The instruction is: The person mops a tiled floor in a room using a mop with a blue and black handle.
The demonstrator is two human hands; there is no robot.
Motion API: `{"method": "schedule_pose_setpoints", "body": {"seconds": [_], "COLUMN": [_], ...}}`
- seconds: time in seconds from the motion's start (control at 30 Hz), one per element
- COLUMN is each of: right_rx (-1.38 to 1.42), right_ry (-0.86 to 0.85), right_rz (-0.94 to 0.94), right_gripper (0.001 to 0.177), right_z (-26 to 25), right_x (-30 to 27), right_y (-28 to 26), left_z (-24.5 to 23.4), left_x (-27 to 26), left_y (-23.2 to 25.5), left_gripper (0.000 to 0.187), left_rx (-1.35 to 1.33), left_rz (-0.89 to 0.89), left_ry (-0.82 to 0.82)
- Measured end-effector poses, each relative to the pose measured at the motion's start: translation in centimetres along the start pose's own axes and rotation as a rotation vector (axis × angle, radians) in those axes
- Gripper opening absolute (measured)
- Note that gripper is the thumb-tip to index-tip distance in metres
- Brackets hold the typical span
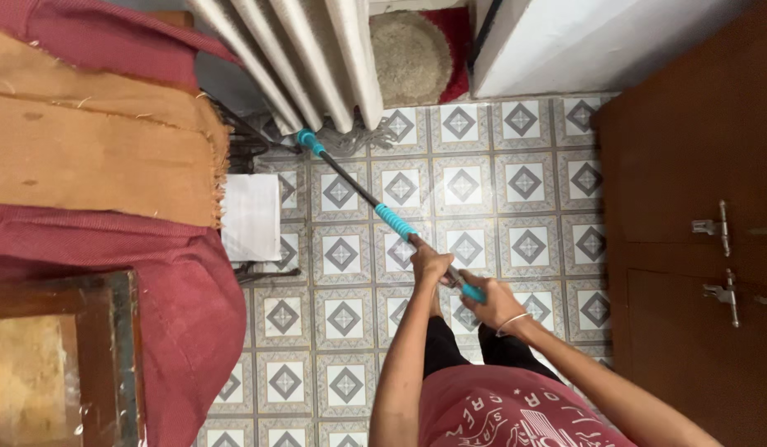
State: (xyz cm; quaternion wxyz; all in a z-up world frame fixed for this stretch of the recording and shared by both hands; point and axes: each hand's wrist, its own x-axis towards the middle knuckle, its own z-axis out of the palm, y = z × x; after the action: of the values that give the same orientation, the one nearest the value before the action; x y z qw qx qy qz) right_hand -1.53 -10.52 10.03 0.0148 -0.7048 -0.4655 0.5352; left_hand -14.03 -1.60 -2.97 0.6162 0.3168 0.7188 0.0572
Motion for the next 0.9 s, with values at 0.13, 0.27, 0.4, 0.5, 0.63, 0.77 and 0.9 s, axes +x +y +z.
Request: {"method": "schedule_pose_setpoints", "body": {"seconds": [0.13,0.27,0.4,0.5,0.63,0.77,0.9], "right_rx": [-0.092,-0.171,0.021,-0.052,-0.089,0.048,0.078], "right_ry": [0.044,0.158,0.154,0.177,0.081,0.145,0.108], "right_rz": [-0.067,-0.117,-0.227,-0.304,-0.172,-0.222,-0.078], "right_gripper": [0.065,0.066,0.062,0.066,0.064,0.06,0.06], "right_z": [3.0,5.4,4.7,3.8,3.7,5.1,6.5], "right_x": [0.3,0.6,3.5,4.0,1.8,-1.6,-8.4], "right_y": [1.0,1.7,0.4,-0.7,-0.1,3.7,7.2], "left_z": [-0.4,-1.3,-2.7,-2.9,-1.4,1.6,5.4], "left_x": [-0.4,1.0,3.7,3.7,2.8,2.3,-0.2], "left_y": [-1.8,-3.5,-2.6,-1.7,-3.1,-7.5,-12.4], "left_gripper": [0.126,0.124,0.13,0.116,0.114,0.122,0.126], "left_rx": [0.093,0.123,0.132,0.054,0.109,0.137,-0.002], "left_rz": [0.003,-0.038,0.048,-0.049,-0.007,0.01,-0.11], "left_ry": [0.091,0.071,0.208,0.19,0.231,0.148,-0.053]}}
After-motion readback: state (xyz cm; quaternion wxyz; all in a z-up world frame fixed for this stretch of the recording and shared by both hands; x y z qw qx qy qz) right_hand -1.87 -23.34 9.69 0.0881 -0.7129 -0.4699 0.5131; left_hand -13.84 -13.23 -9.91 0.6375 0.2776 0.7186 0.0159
